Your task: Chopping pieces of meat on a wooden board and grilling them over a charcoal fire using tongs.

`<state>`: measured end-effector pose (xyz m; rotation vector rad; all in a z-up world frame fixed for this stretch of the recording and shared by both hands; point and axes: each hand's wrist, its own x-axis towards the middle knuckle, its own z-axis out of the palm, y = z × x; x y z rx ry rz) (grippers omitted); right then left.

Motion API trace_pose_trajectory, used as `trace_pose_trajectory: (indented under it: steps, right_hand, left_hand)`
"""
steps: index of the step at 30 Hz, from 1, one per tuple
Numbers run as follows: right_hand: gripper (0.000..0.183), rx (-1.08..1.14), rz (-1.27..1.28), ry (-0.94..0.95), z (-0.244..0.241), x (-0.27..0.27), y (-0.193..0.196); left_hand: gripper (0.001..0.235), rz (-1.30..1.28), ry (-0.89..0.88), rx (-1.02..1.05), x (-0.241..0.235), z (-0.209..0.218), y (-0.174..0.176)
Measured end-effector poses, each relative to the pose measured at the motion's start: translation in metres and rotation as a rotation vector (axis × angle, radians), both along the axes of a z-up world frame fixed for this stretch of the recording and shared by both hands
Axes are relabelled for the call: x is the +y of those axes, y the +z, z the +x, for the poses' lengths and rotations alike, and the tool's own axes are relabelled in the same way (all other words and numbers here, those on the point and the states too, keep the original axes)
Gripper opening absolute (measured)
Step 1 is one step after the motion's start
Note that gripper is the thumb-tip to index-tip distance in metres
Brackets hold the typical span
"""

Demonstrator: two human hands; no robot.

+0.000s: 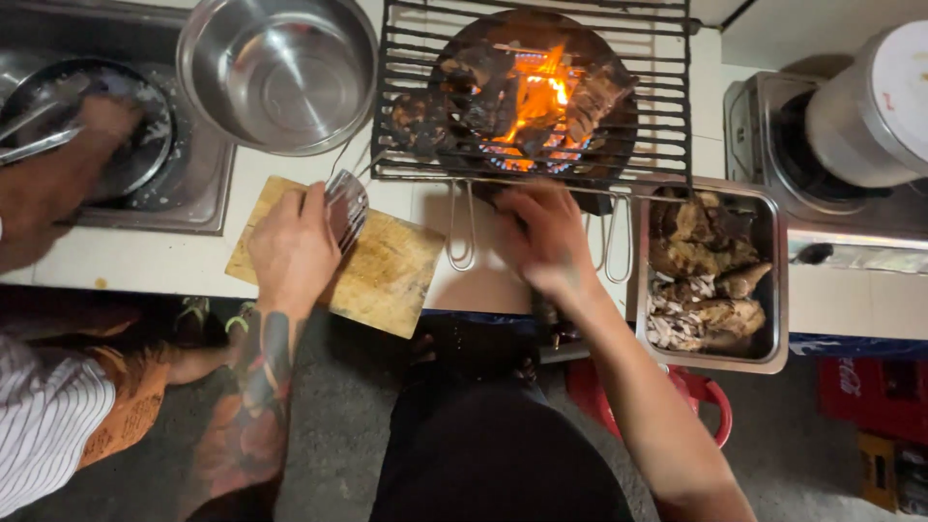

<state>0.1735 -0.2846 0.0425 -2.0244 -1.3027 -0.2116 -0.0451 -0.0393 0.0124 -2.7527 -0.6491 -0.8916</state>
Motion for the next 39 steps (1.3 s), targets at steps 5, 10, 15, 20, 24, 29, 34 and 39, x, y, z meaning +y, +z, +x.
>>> trace_pose_trajectory:
  steps: [5, 10, 15, 20, 24, 29, 34, 39]
  right_hand:
    - [0.016, -0.4, 0.013, -0.009, 0.028, 0.089, -0.017]
    - [0.014, -0.66, -0.237, -0.039, 0.061, 0.14, -0.07]
    - [0.014, -0.706, -0.159, 0.008, 0.047, 0.12, -0.036]
    - [0.018, -0.601, -0.021, -0.049, -0.052, 0.042, 0.078]
    - [0.024, 0.082, -0.051, 0.007, -0.077, -0.043, 0.042]
    - [0.028, 0.345, -0.178, -0.024, -0.093, -0.144, -0.005]
    - [0.026, 0.624, -0.128, -0.237, -0.104, -0.214, -0.044]
    - [0.021, 0.596, -0.09, -0.346, -0.102, -0.272, -0.057]
  left_hand:
    - [0.028, -0.6, 0.04, -0.058, -0.01, -0.005, -0.014]
    - [0.028, -0.826, -0.03, -0.263, -0.006, 0.011, -0.052]
    - [0.03, -0.82, 0.035, -0.207, -0.01, 0.023, -0.049]
    - [0.03, -0.952, 0.048, -0.177, -0.003, 0.034, -0.052]
    - [0.03, -1.073, 0.076, -0.092, -0.013, 0.041, -0.032]
    - [0.036, -1.117, 0.105, -0.109, -0.027, 0.063, -0.037]
    - [0.034, -1.058, 0.114, -0.254, -0.04, 0.057, -0.061]
    - [0.024, -0.765, -0.246, -0.29, -0.095, 0.041, 0.003]
